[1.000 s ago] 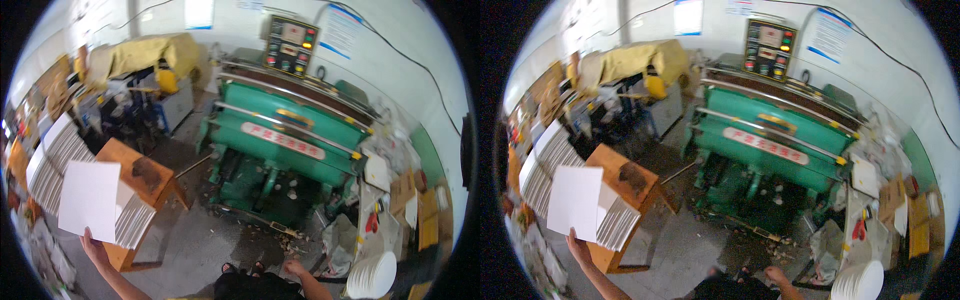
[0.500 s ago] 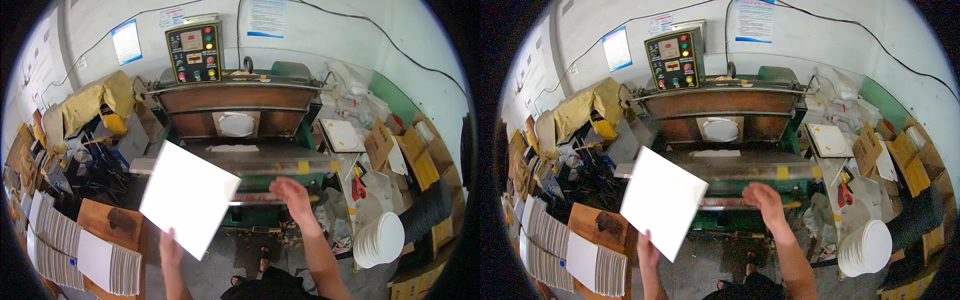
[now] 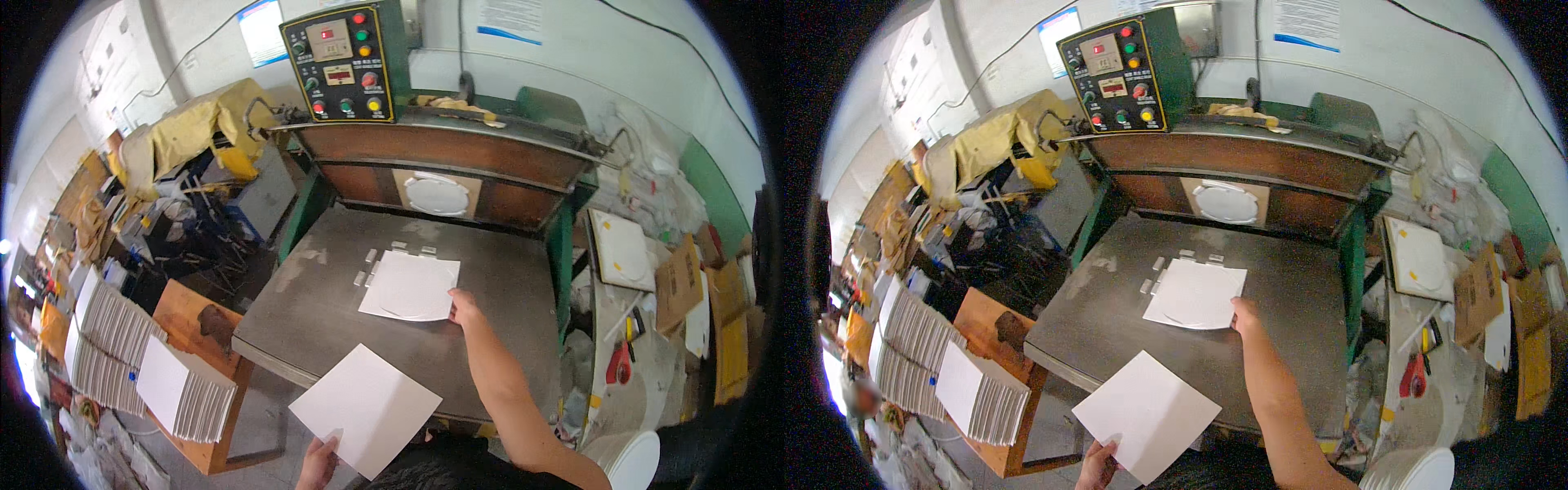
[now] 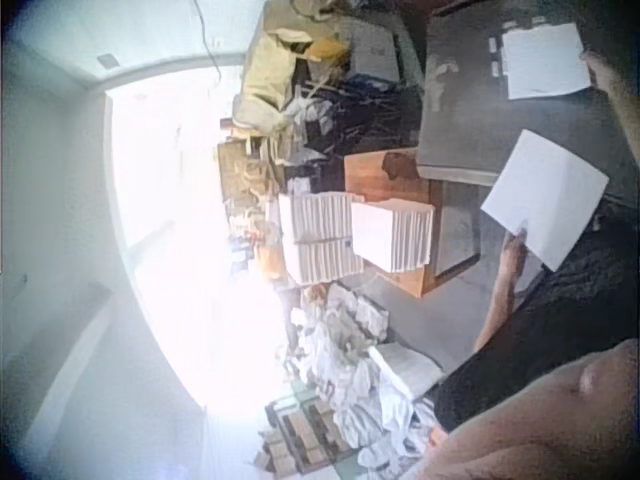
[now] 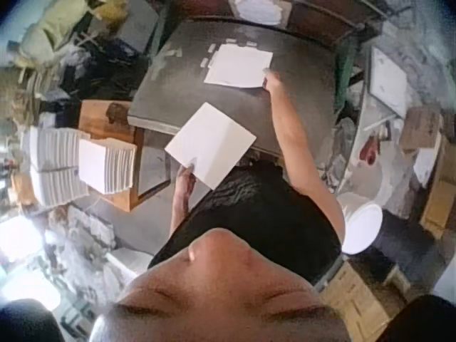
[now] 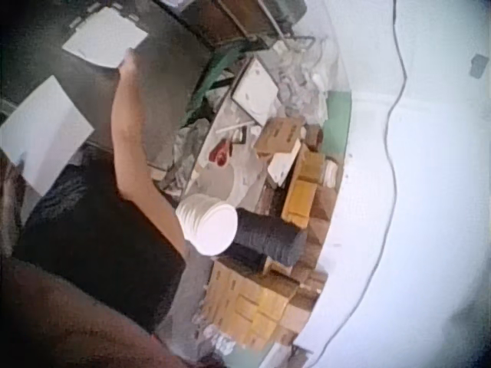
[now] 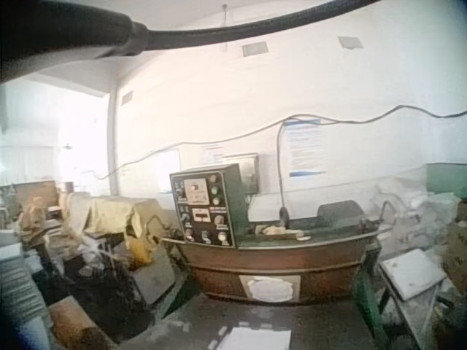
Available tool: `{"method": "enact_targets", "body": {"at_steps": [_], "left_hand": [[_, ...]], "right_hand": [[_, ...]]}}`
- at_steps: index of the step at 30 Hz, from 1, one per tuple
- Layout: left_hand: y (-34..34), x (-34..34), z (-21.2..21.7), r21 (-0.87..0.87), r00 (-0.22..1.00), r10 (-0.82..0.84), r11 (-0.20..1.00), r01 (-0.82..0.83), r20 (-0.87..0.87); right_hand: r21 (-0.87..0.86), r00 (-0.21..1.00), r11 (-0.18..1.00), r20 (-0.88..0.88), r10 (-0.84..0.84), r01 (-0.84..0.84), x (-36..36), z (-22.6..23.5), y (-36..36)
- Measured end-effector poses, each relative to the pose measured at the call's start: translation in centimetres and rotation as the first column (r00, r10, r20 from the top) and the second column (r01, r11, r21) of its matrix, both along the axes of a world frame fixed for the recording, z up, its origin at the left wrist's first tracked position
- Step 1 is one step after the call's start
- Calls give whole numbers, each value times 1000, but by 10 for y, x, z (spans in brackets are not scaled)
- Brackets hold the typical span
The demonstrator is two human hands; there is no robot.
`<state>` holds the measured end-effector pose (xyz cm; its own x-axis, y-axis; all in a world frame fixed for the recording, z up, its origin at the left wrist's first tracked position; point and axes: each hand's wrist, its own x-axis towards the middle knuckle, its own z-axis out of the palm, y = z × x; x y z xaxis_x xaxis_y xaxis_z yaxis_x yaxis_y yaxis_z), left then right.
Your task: The person places square paper sheets into a die-cutting machine one at a time, removes the resulting circular cutouts, and stacks them on a nearby table.
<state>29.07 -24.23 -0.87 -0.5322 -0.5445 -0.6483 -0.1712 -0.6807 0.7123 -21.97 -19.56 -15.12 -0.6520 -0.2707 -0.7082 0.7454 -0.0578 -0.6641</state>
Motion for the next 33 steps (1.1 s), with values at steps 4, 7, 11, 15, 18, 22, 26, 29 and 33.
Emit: {"method": "enact_targets", "body": {"at_steps": [4,7,11,15,18,22,26,29,33], "left_hand": [[-10,-35,-9,192,988,-101,974,123,-119],[-10,-95,-15,225,951,-217,937,267,-222],[-4,-207,-65,208,942,-87,965,161,-323],[-19,-328,-98,137,960,-82,983,122,-267],[-36,-376,-109,224,975,-9,973,60,-223],[-35,-368,-122,201,969,-18,977,69,-244],[1,-371,-100,-712,991,-109,690,128,73],[30,-424,-89,-870,867,-216,113,479,449],[33,-472,-119,-587,594,-104,-361,724,798]], "right_hand": [[-280,992,955,53,118,-99,-25,16,19],[-418,996,908,55,66,-37,-58,18,45],[-521,994,851,-110,16,-71,-35,93,101],[-412,946,911,-290,-148,17,-10,141,198],[-324,906,933,-328,-266,157,28,143,271],[-127,847,900,-305,-436,418,108,121,362],[214,755,837,-581,-306,504,200,112,404],[277,722,787,-632,-283,551,225,150,380],[547,712,684,-699,57,482,251,168,374]]}}
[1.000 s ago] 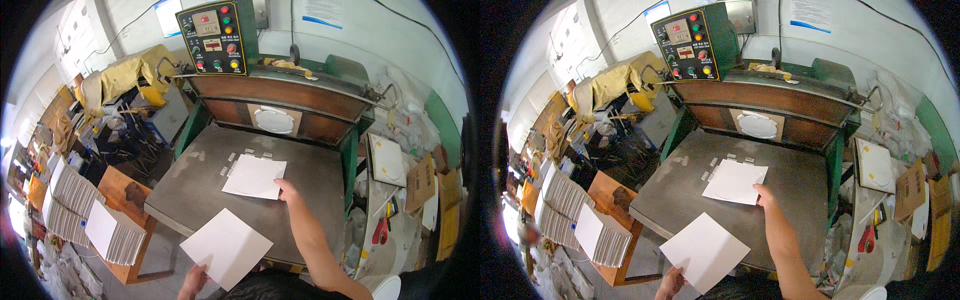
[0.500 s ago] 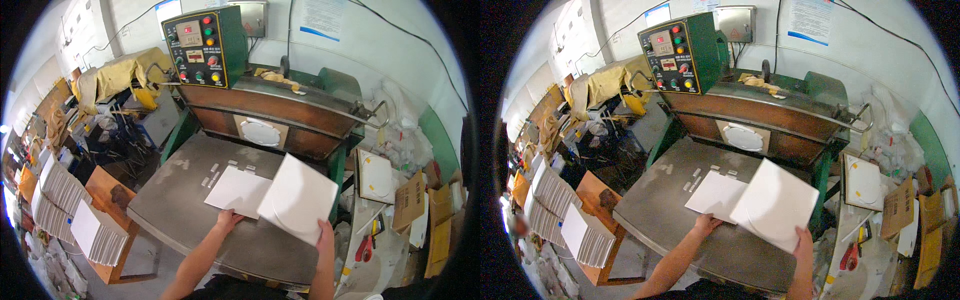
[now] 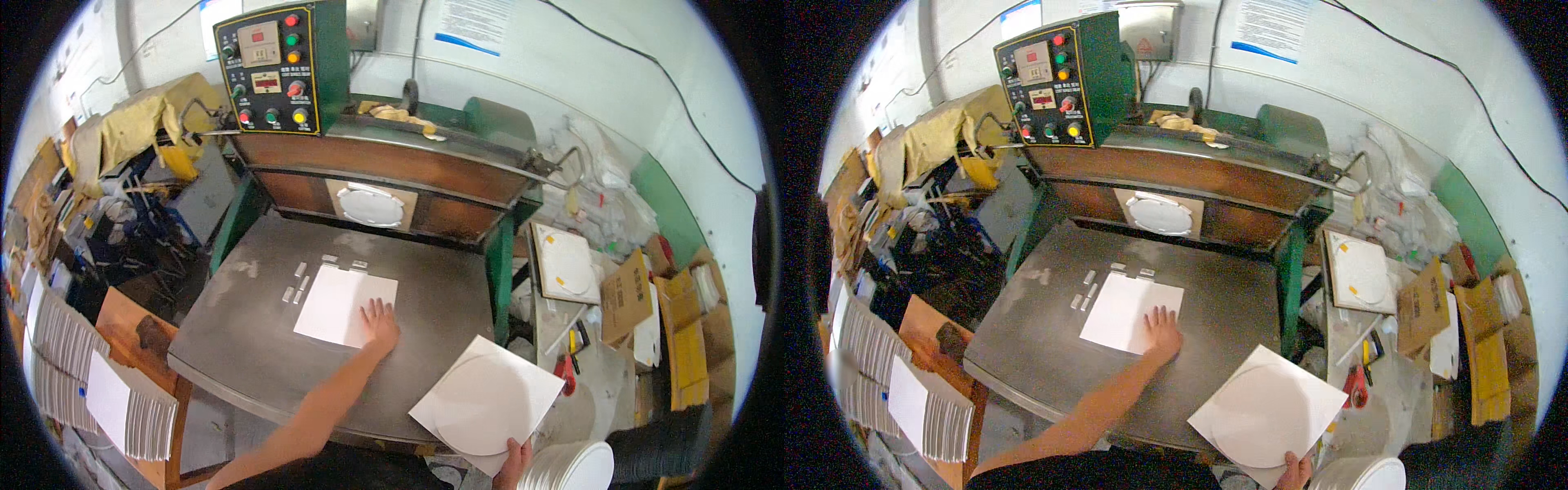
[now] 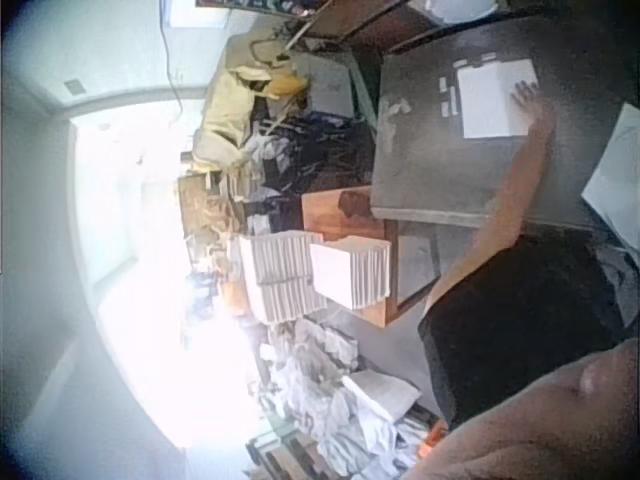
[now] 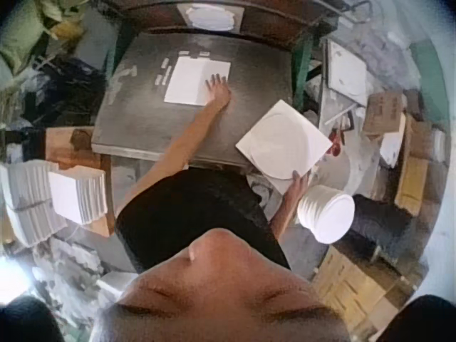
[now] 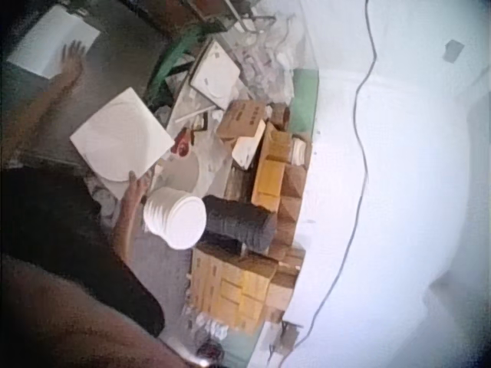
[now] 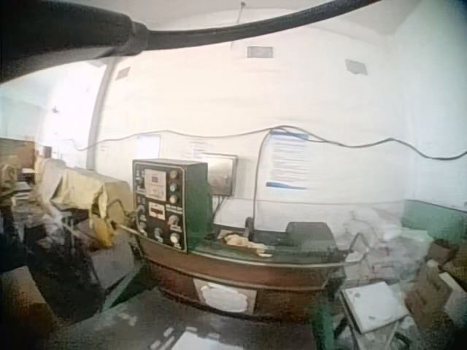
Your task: The person places square paper sheets into a die-cutting machine one at a time, removes the resulting circular cutouts, and stacks them on a nearby table.
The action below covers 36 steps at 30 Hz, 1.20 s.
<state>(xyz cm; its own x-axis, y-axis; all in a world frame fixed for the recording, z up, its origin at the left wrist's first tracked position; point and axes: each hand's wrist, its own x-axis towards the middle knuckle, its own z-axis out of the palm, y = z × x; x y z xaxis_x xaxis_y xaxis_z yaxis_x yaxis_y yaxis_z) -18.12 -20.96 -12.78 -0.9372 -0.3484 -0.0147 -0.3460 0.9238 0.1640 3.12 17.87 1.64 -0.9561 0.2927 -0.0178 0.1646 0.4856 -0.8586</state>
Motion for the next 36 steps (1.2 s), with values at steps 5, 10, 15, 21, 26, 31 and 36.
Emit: {"method": "enact_targets", "body": {"at_steps": [5,10,15,21,26,31,36], "left_hand": [[-14,-8,-21,30,998,-5,1000,7,-58],[-11,12,1,222,962,-19,972,82,-274],[6,84,104,924,930,-158,144,354,-331],[47,190,199,990,807,-585,-143,-9,-77],[72,215,143,987,838,-534,-47,-157,108],[114,233,125,944,883,-454,326,43,116],[167,266,150,840,909,-358,408,358,-213]], "right_hand": [[-625,980,765,1,-200,156,36,28,-36],[-635,962,746,-15,-273,202,74,40,-54],[-704,914,609,147,-379,366,110,29,-58],[-813,923,486,149,-355,319,135,15,-59],[-863,927,383,217,-307,329,161,-12,-31],[-888,935,338,223,-275,311,188,-64,18],[-898,934,265,315,-168,351,203,-76,56]]}}
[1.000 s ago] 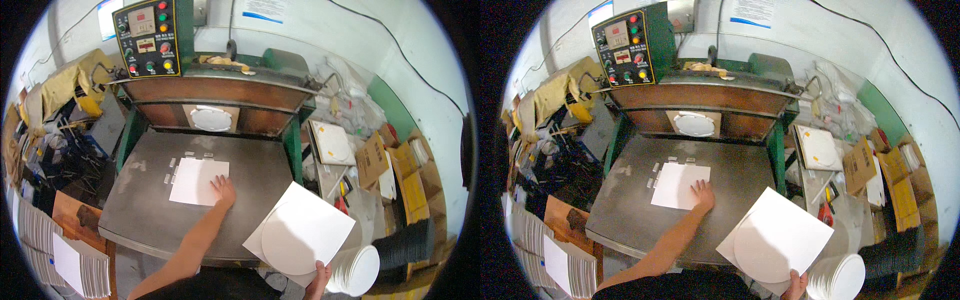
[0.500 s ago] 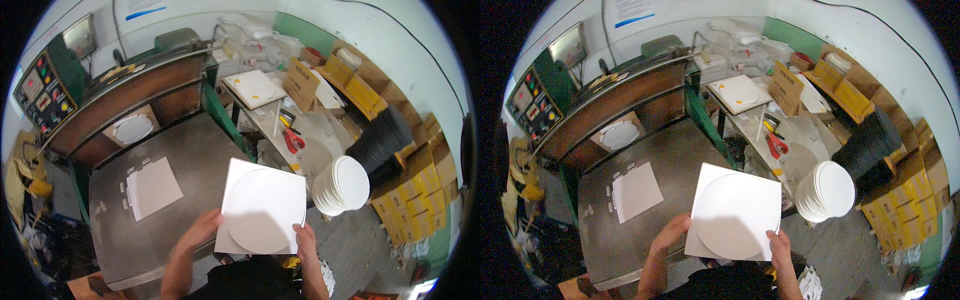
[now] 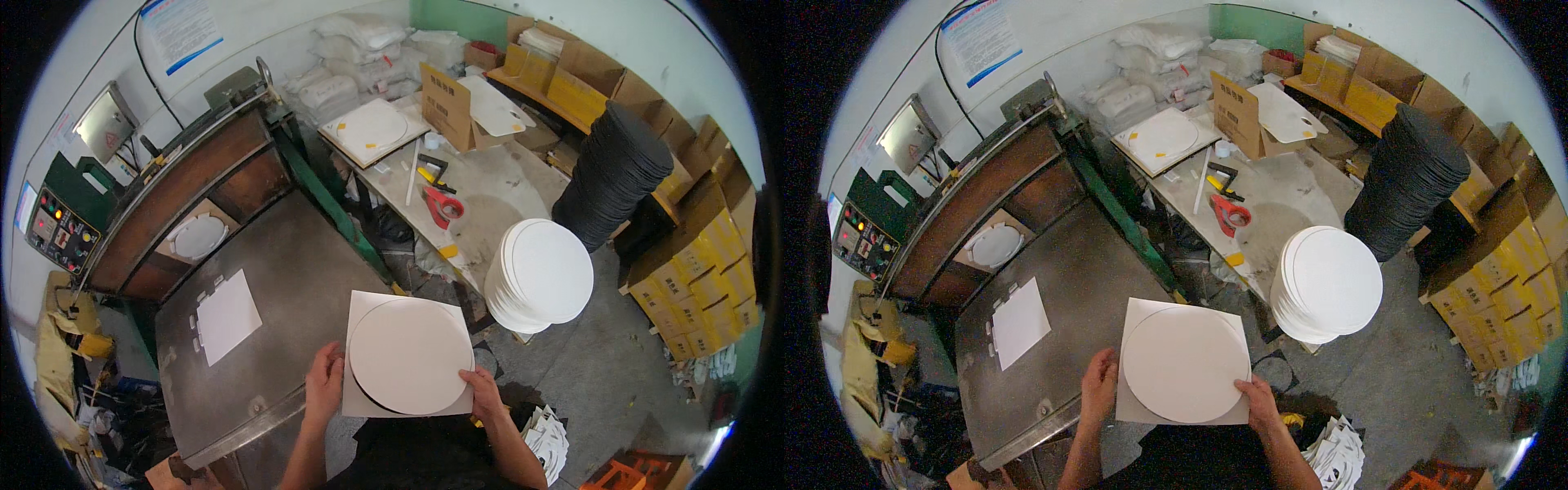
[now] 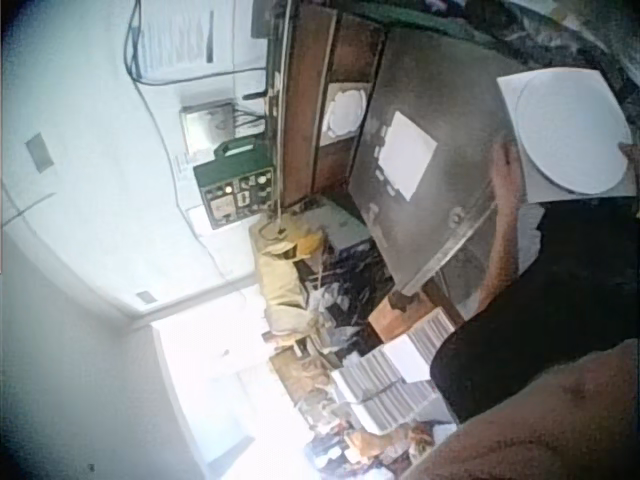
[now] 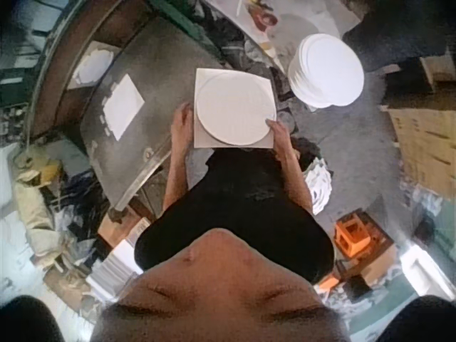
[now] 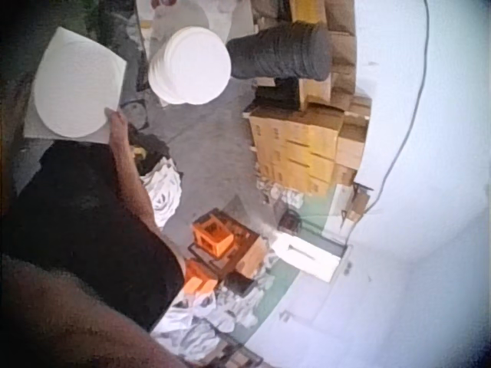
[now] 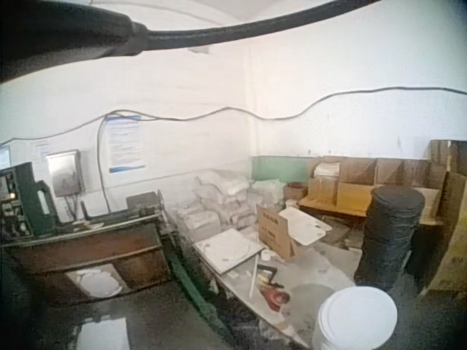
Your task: The person places square paper sheets into a die-cutting machine one at a time, removes the resulting circular cutouts, and stacks them on a nearby table.
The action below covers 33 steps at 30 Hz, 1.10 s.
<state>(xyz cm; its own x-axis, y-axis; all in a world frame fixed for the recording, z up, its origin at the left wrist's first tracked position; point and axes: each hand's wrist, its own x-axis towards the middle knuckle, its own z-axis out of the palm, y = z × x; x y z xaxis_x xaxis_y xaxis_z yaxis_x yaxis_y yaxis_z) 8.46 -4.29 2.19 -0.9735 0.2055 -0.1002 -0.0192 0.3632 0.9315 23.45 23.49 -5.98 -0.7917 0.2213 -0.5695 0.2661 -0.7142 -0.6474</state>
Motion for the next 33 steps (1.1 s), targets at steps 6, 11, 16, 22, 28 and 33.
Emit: {"method": "enact_targets", "body": {"at_steps": [6,11,16,22,28,33], "left_hand": [[35,25,-9,172,979,115,975,-145,169],[50,47,12,2,996,40,999,-40,84],[22,52,-15,-265,1000,0,964,-6,-20],[26,49,-13,271,828,-204,960,65,523],[71,26,-28,430,854,-281,900,76,438],[172,-15,-8,824,780,-574,549,141,249]], "right_hand": [[-45,999,999,54,10,-7,5,-7,44],[-105,998,993,1,63,-62,6,-13,53],[-172,990,977,-85,110,-124,9,-23,38],[58,990,988,16,140,-141,22,-43,28],[480,969,876,193,-155,44,124,-80,75],[805,641,459,132,-756,376,291,-98,143]]}}
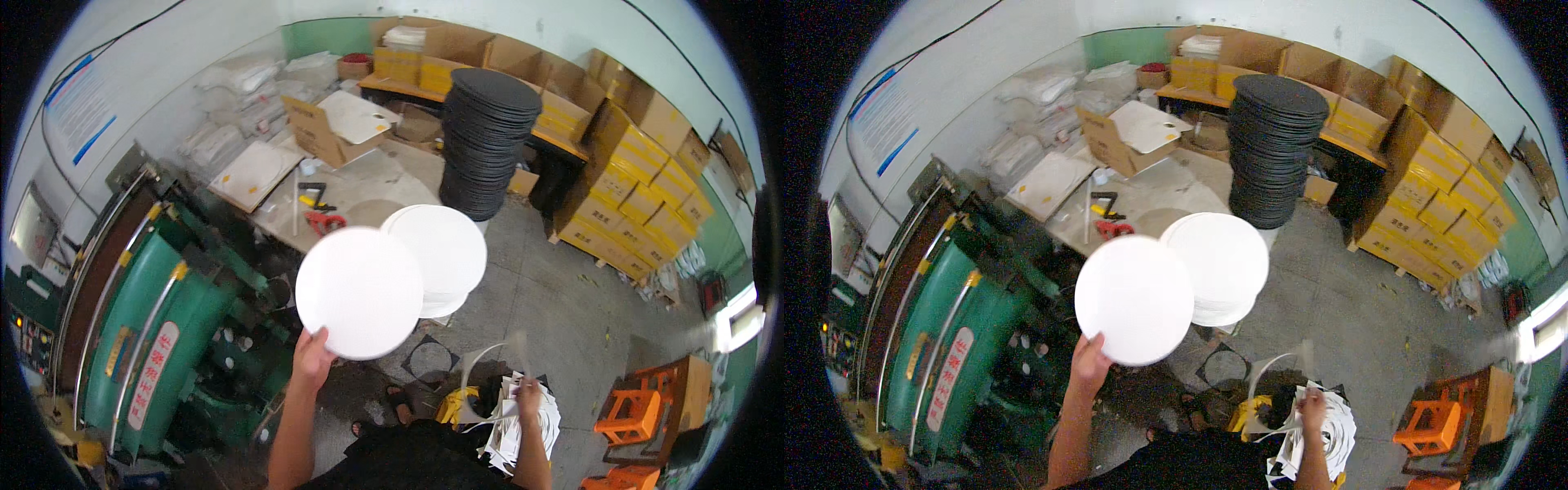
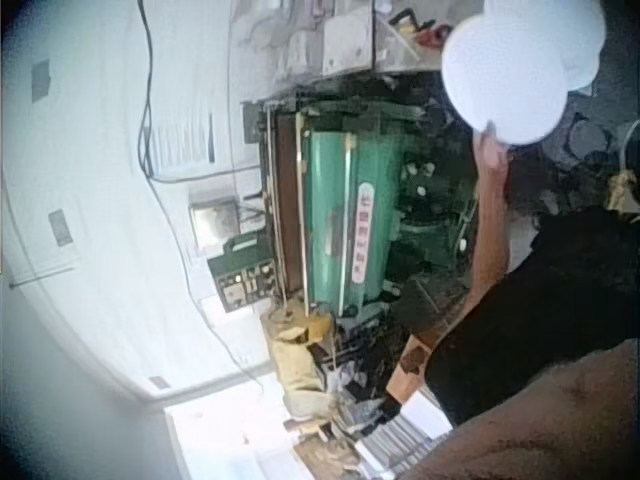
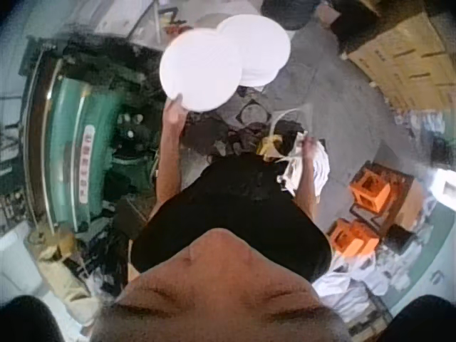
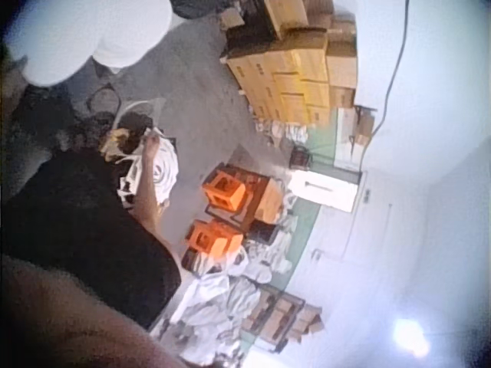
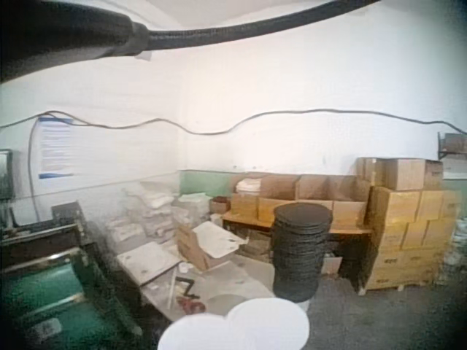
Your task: The person places square paper sheets into a die-cutting machine one at a time, removes the resulting circular cutouts, and stacks them on a nearby table.
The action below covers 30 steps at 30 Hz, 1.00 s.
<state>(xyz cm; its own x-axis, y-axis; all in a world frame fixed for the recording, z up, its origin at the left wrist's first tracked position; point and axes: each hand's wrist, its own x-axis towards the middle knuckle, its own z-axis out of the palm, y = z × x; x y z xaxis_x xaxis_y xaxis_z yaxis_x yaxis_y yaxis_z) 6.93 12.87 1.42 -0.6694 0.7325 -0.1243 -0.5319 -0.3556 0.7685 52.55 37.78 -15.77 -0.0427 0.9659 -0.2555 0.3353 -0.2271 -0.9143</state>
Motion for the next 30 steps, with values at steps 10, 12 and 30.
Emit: {"method": "enact_targets", "body": {"at_steps": [10,12,30], "left_hand": [[186,-2,-17,-151,991,-65,985,82,115],[193,2,-22,-228,992,-69,969,91,103],[-122,59,-71,-539,787,127,662,-521,-604]], "right_hand": [[415,560,909,745,-362,35,151,57,-24],[380,505,925,792,-342,30,165,20,-35],[-675,13,22,18,1000,-738,-239,-107,-57]]}}
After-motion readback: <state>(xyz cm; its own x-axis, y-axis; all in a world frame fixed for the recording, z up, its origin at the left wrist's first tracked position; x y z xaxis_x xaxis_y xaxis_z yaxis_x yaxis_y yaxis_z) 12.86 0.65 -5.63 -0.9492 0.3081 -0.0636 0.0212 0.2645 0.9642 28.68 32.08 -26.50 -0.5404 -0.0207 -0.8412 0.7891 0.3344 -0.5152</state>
